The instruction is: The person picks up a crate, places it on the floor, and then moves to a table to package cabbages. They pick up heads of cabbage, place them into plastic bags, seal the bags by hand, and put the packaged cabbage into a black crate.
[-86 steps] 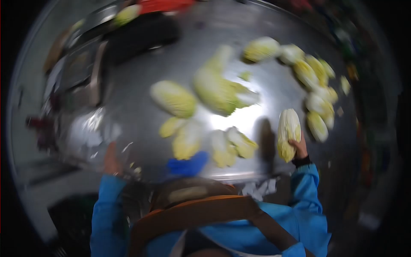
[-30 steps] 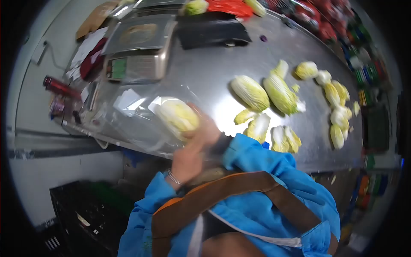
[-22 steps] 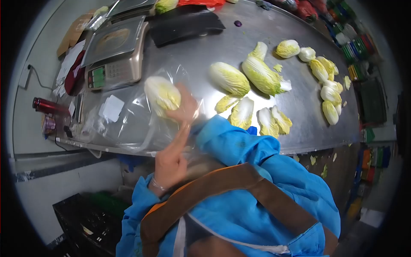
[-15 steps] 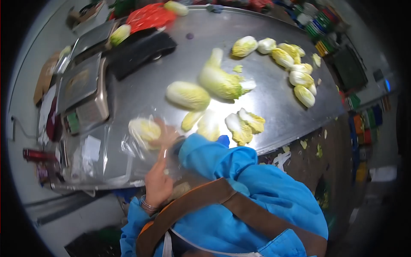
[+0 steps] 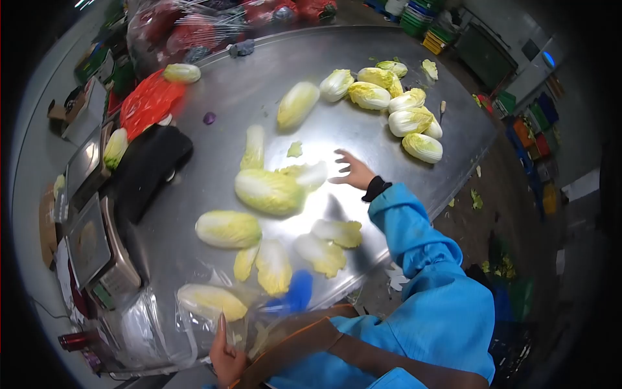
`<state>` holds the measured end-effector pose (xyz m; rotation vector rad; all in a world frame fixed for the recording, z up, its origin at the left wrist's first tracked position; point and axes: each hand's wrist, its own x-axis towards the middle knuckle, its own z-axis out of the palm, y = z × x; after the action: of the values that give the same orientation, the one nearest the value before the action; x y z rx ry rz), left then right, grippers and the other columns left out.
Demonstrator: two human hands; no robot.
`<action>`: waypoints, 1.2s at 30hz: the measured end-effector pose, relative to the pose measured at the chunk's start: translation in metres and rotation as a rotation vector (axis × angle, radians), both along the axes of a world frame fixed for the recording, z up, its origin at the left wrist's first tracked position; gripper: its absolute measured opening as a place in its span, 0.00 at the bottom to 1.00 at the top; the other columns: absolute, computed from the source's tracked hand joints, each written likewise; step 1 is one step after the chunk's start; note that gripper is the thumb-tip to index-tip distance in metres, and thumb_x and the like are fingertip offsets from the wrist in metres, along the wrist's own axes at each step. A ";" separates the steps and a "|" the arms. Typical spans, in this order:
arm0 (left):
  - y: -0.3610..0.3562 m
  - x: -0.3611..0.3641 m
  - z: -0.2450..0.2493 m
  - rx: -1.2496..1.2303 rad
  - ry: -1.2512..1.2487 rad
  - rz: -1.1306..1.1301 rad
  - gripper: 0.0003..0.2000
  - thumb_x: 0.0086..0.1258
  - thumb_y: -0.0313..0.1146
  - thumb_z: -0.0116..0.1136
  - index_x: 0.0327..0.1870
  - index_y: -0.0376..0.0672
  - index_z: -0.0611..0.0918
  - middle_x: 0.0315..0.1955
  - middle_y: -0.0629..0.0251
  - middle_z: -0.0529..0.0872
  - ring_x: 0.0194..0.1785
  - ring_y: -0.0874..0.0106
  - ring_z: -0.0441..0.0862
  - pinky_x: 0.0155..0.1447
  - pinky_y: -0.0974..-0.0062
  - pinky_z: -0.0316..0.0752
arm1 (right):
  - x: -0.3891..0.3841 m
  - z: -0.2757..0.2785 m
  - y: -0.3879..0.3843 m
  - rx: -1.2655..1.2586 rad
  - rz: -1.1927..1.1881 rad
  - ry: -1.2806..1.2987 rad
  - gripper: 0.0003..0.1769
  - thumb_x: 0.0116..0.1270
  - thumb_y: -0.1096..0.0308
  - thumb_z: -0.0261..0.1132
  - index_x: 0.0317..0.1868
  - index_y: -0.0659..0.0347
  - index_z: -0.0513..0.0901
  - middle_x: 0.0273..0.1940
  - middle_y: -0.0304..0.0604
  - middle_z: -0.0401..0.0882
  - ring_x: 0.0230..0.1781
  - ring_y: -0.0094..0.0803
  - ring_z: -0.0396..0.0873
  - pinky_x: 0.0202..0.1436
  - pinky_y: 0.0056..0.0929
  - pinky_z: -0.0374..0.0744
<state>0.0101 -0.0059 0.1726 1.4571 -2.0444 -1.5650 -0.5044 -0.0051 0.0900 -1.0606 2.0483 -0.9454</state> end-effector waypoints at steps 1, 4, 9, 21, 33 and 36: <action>0.003 0.006 -0.005 -0.002 -0.002 -0.010 0.36 0.46 0.16 0.49 0.65 0.39 0.65 0.59 0.54 0.73 0.24 0.82 0.72 0.28 0.87 0.68 | -0.033 -0.010 -0.003 0.042 -0.111 0.037 0.55 0.41 0.54 0.77 0.67 0.59 0.56 0.59 0.61 0.65 0.55 0.48 0.72 0.54 0.39 0.75; 0.004 0.015 -0.020 -0.138 -0.301 -0.063 0.29 0.60 0.36 0.61 0.65 0.50 0.68 0.35 0.58 0.82 0.17 0.74 0.62 0.22 0.75 0.62 | -0.114 -0.027 -0.016 0.087 -0.229 0.500 0.58 0.36 0.56 0.78 0.67 0.63 0.55 0.62 0.57 0.63 0.61 0.48 0.66 0.61 0.38 0.69; -0.020 -0.014 -0.023 0.027 -0.300 0.016 0.30 0.59 0.36 0.62 0.65 0.51 0.68 0.32 0.60 0.80 0.17 0.75 0.62 0.21 0.75 0.61 | -0.206 -0.011 -0.049 0.363 -0.336 0.841 0.54 0.40 0.64 0.74 0.67 0.61 0.54 0.65 0.54 0.58 0.65 0.45 0.60 0.65 0.35 0.65; -0.052 -0.042 -0.031 0.149 -0.474 0.111 0.32 0.57 0.36 0.65 0.65 0.52 0.68 0.24 0.64 0.75 0.16 0.77 0.60 0.20 0.76 0.59 | -0.258 -0.032 -0.124 0.393 -0.149 1.246 0.34 0.52 0.72 0.62 0.63 0.55 0.65 0.58 0.47 0.67 0.63 0.42 0.63 0.66 0.41 0.60; -0.041 -0.038 -0.032 0.219 -0.522 0.213 0.34 0.55 0.37 0.67 0.65 0.54 0.67 0.16 0.68 0.69 0.15 0.79 0.58 0.19 0.76 0.58 | -0.418 -0.018 0.008 0.600 -0.250 1.298 0.26 0.63 0.72 0.46 0.64 0.47 0.65 0.65 0.41 0.63 0.66 0.38 0.61 0.62 0.49 0.63; -0.029 -0.030 -0.035 0.259 -0.541 0.274 0.34 0.54 0.37 0.67 0.65 0.54 0.67 0.14 0.70 0.68 0.15 0.79 0.57 0.19 0.76 0.58 | -0.400 0.002 -0.001 0.839 -0.080 1.274 0.25 0.65 0.69 0.45 0.62 0.42 0.67 0.63 0.39 0.65 0.66 0.37 0.60 0.64 0.49 0.60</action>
<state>-0.0194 -0.0352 0.1376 2.3581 -1.8062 -1.4763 -0.9044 -0.0065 0.0925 -1.1561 2.9705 0.8516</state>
